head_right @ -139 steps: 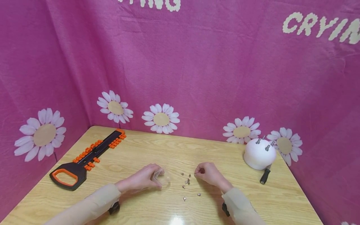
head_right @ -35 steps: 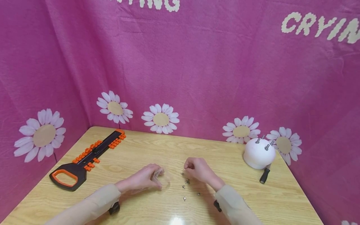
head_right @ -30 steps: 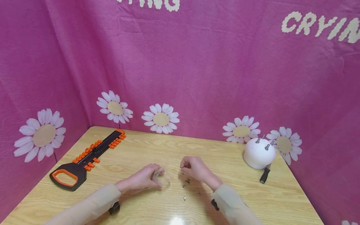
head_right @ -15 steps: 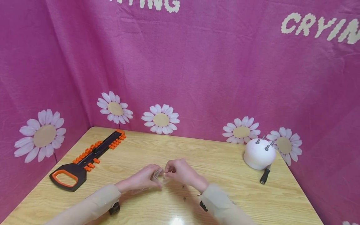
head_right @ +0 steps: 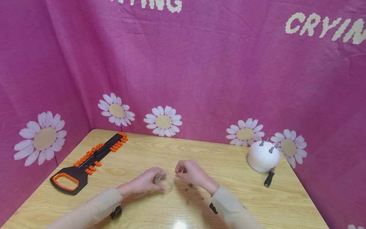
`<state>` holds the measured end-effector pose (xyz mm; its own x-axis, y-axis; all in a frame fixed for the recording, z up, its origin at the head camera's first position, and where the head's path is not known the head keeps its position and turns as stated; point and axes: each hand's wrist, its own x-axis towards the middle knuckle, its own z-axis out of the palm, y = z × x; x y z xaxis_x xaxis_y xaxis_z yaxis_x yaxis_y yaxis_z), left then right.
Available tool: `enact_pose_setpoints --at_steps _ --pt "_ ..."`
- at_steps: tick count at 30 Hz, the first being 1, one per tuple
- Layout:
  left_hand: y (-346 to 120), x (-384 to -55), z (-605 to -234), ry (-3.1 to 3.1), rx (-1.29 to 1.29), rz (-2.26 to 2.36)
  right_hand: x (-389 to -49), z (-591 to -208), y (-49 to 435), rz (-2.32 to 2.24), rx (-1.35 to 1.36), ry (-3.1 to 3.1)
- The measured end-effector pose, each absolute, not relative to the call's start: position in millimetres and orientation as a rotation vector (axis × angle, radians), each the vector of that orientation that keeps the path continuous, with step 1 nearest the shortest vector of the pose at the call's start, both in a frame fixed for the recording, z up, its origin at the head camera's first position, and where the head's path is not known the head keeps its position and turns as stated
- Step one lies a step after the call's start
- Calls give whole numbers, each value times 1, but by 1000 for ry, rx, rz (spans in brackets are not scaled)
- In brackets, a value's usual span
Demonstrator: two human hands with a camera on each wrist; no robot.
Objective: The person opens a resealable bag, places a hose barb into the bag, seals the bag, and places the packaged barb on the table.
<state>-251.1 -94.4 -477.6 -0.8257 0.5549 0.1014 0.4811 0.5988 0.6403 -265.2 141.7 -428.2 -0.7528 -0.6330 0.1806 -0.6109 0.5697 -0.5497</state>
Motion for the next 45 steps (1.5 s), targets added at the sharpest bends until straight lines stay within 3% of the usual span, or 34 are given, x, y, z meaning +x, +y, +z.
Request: enact_pose_setpoints --at_steps 20,45 --pt "-93 -253 -480 2689 878 1065 -284 -465 174 -945 -943 2756" --pt "-93 -253 -477 2677 867 1071 -281 -452 164 -888 -1064 2827"
